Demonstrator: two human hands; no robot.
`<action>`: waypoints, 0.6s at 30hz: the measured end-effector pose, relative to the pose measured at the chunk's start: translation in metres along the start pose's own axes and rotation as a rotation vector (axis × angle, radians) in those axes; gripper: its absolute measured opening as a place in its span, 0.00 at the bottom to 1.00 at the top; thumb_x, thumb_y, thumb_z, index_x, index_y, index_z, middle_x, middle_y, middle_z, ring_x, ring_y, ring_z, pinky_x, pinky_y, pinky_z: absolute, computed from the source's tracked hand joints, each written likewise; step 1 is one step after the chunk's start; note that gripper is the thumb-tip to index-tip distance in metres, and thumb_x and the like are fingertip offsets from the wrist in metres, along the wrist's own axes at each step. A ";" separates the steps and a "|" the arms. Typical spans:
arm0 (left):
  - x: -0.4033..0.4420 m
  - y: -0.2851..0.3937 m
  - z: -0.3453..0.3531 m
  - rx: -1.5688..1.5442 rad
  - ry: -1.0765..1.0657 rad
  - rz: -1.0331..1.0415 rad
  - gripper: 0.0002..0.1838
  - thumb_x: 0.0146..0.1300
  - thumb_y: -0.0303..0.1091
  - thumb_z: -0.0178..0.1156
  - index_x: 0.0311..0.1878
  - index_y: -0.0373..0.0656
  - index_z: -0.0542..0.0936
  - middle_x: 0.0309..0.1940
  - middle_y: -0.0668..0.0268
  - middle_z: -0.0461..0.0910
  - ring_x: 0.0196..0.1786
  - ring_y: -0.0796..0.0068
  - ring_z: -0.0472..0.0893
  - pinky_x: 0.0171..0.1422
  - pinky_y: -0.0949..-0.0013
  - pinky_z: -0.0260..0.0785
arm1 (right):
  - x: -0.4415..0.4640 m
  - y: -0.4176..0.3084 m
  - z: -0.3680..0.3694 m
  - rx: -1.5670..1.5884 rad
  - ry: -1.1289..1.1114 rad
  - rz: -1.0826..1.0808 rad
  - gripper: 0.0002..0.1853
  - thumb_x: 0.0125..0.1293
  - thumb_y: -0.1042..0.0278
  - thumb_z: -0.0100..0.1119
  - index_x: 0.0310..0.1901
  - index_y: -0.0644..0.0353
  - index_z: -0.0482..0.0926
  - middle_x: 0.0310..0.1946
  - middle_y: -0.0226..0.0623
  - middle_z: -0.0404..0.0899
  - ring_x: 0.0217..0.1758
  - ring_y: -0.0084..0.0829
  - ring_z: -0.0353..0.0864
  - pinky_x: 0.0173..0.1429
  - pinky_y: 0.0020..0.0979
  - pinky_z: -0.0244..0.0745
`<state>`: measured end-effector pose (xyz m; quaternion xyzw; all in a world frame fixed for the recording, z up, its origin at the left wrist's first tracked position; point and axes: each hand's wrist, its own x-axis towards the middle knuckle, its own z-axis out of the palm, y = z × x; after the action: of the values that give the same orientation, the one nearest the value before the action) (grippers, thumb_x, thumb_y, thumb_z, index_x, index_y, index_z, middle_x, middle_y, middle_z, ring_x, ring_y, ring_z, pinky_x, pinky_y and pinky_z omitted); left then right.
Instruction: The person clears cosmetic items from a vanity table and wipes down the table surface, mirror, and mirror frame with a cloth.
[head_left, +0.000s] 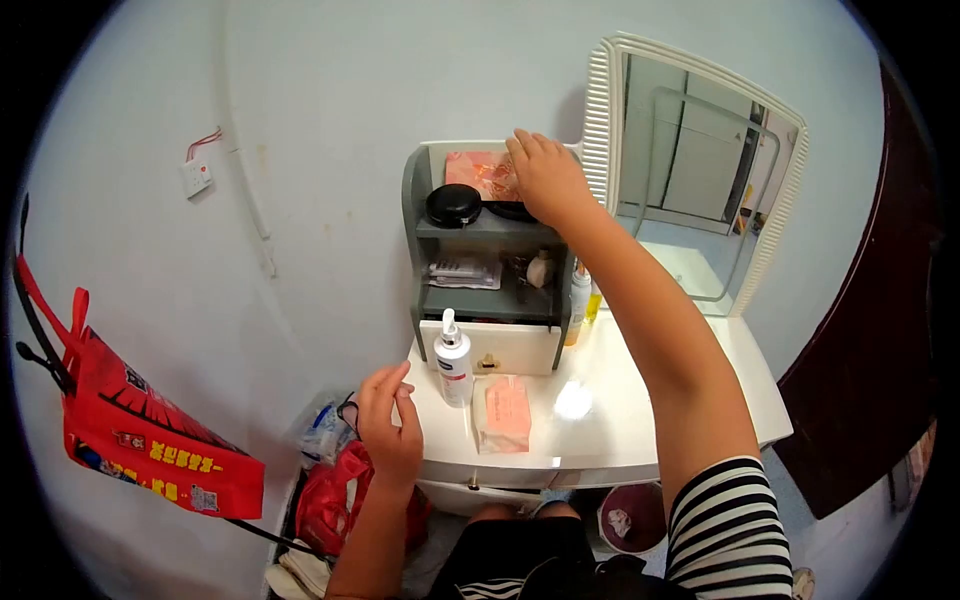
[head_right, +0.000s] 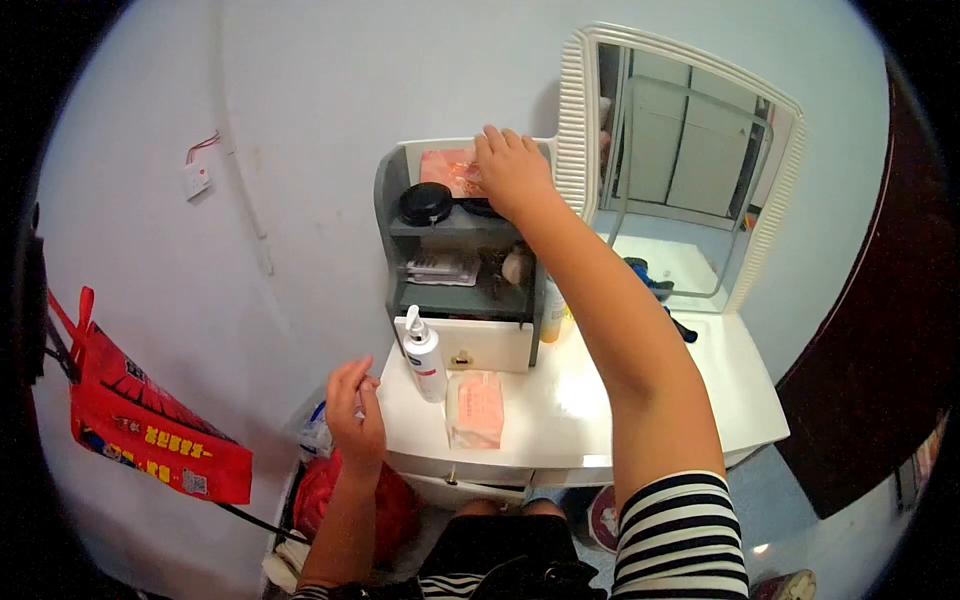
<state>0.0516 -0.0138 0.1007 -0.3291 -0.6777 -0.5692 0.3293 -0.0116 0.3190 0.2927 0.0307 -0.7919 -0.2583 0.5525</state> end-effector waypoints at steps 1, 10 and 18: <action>-0.005 -0.001 -0.001 0.027 -0.025 0.040 0.16 0.67 0.17 0.53 0.55 0.34 0.83 0.44 0.55 0.82 0.41 0.65 0.82 0.50 0.65 0.75 | 0.000 -0.001 -0.015 0.151 0.158 -0.002 0.14 0.65 0.69 0.59 0.52 0.60 0.80 0.50 0.44 0.83 0.54 0.47 0.81 0.57 0.44 0.76; -0.077 0.021 0.044 -0.089 -0.423 0.195 0.19 0.55 0.13 0.56 0.48 0.39 0.86 0.38 0.55 0.84 0.41 0.54 0.83 0.46 0.60 0.76 | -0.256 0.011 -0.091 0.072 -0.359 0.623 0.32 0.62 0.68 0.70 0.67 0.62 0.71 0.66 0.51 0.74 0.69 0.55 0.70 0.72 0.50 0.64; -0.087 0.087 0.107 -0.204 -0.800 0.195 0.14 0.63 0.20 0.59 0.51 0.39 0.84 0.43 0.54 0.82 0.50 0.52 0.81 0.54 0.57 0.74 | -0.390 0.089 -0.087 0.259 -0.814 0.905 0.34 0.62 0.45 0.68 0.68 0.46 0.75 0.70 0.48 0.69 0.73 0.59 0.65 0.75 0.51 0.63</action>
<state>0.1646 0.0973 0.0636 -0.6176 -0.6579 -0.4270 0.0583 0.2381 0.4936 0.0195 -0.3422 -0.8984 0.1089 0.2528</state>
